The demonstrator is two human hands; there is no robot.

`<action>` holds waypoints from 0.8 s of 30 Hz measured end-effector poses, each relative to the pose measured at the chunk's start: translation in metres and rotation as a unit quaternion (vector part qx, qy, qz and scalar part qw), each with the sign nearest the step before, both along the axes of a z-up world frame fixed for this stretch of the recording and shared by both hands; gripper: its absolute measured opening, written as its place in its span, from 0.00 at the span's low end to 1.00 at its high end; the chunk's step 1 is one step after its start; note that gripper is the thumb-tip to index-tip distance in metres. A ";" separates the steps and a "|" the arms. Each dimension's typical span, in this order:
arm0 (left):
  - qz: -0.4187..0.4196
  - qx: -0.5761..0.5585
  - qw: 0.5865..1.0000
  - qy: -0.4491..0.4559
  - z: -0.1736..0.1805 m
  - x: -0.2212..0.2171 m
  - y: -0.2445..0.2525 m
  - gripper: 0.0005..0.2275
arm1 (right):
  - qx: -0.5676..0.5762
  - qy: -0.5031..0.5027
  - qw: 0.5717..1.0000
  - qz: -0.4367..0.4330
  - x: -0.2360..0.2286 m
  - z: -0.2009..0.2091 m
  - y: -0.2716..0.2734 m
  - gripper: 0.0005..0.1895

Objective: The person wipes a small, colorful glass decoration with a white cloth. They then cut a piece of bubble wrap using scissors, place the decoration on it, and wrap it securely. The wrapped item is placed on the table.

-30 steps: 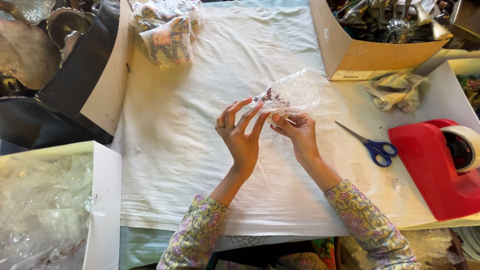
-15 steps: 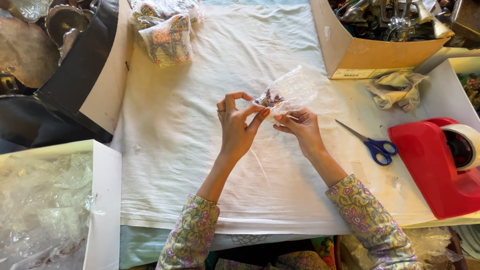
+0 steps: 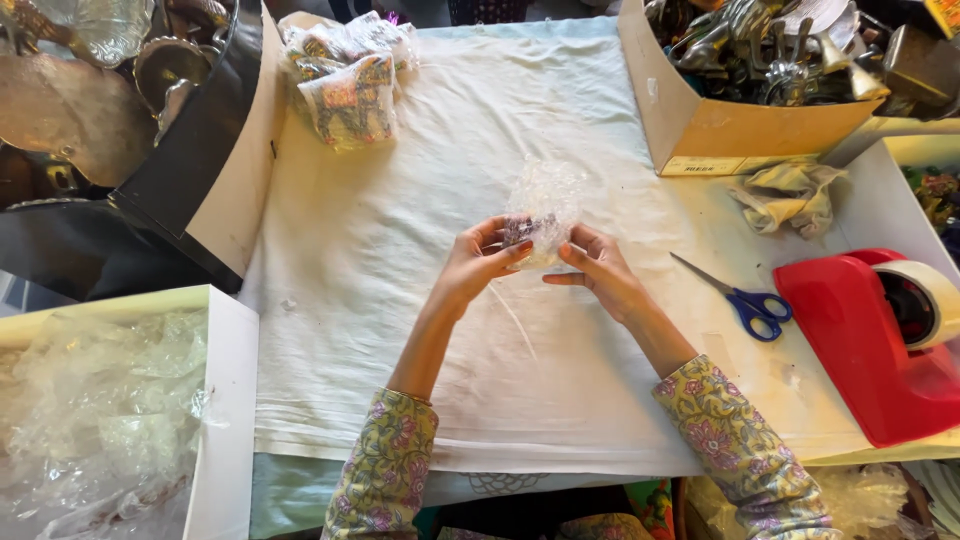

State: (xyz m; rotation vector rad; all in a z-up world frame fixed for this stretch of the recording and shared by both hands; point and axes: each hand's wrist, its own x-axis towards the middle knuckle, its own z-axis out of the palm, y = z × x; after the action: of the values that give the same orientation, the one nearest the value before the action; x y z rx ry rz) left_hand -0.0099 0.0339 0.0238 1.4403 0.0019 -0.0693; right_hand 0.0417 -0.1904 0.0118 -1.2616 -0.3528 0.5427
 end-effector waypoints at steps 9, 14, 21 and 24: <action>0.029 0.003 0.999 -0.032 0.000 -0.005 -0.026 0.19 | -0.046 -0.028 0.995 -0.086 -0.007 0.010 0.002 0.21; 0.019 0.020 0.999 -0.027 0.001 -0.007 -0.027 0.20 | -0.036 0.024 0.995 -0.085 -0.009 0.013 0.001 0.19; 0.038 0.091 0.995 -0.015 0.019 -0.014 -0.029 0.22 | -0.035 -0.012 0.996 -0.076 -0.005 -0.003 0.003 0.18; 0.009 0.026 0.998 -0.054 -0.005 -0.006 -0.028 0.19 | -0.089 -0.030 0.990 -0.102 -0.002 -0.004 0.001 0.20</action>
State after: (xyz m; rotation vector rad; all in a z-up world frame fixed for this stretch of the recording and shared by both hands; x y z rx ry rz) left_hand -0.0156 0.0063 0.0183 1.4950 -0.0724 0.0237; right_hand 0.0392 -0.1897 0.0077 -1.4702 -0.2258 0.3666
